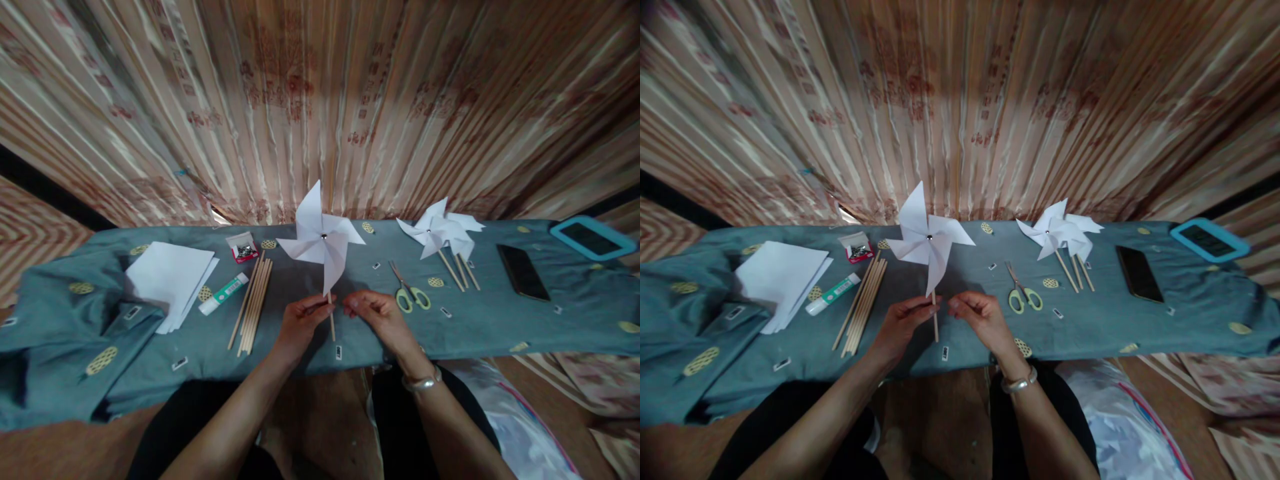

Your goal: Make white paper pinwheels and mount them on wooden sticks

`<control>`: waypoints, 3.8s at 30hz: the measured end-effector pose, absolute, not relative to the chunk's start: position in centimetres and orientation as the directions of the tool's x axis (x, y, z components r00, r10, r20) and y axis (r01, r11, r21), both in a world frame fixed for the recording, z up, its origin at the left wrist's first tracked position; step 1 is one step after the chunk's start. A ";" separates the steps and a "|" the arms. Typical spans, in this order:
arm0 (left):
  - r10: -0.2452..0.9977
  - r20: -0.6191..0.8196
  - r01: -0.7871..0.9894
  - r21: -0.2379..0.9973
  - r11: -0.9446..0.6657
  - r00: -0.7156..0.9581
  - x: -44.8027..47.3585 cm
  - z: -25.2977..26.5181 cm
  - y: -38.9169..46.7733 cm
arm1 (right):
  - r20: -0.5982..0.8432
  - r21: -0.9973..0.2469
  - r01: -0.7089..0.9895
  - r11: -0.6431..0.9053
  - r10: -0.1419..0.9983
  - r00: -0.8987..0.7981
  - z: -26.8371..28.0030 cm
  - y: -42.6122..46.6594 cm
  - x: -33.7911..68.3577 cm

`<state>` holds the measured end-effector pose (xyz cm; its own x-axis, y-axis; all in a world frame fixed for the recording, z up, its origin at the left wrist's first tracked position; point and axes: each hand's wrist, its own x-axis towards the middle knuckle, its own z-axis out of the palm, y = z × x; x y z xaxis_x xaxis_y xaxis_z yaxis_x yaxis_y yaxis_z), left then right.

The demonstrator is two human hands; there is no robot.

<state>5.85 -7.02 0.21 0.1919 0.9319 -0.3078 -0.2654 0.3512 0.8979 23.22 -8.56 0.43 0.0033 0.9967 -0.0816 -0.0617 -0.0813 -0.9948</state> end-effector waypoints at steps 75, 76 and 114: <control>0.895 -0.316 -0.140 0.917 0.373 0.315 6.3 -0.4 -7.6 | 0.064 -0.986 -0.086 0.143 0.799 0.598 0.7 -5.3 29.2; 0.888 -0.317 -0.124 0.919 0.374 0.333 6.2 -0.4 -7.6 | 0.055 -0.984 -0.107 0.143 0.811 0.583 0.7 -5.3 29.2; 0.913 -0.275 -0.044 0.953 0.301 0.300 6.3 -1.0 -6.9 | -0.065 -0.988 -0.153 -0.011 0.935 0.349 1.6 -7.3 26.1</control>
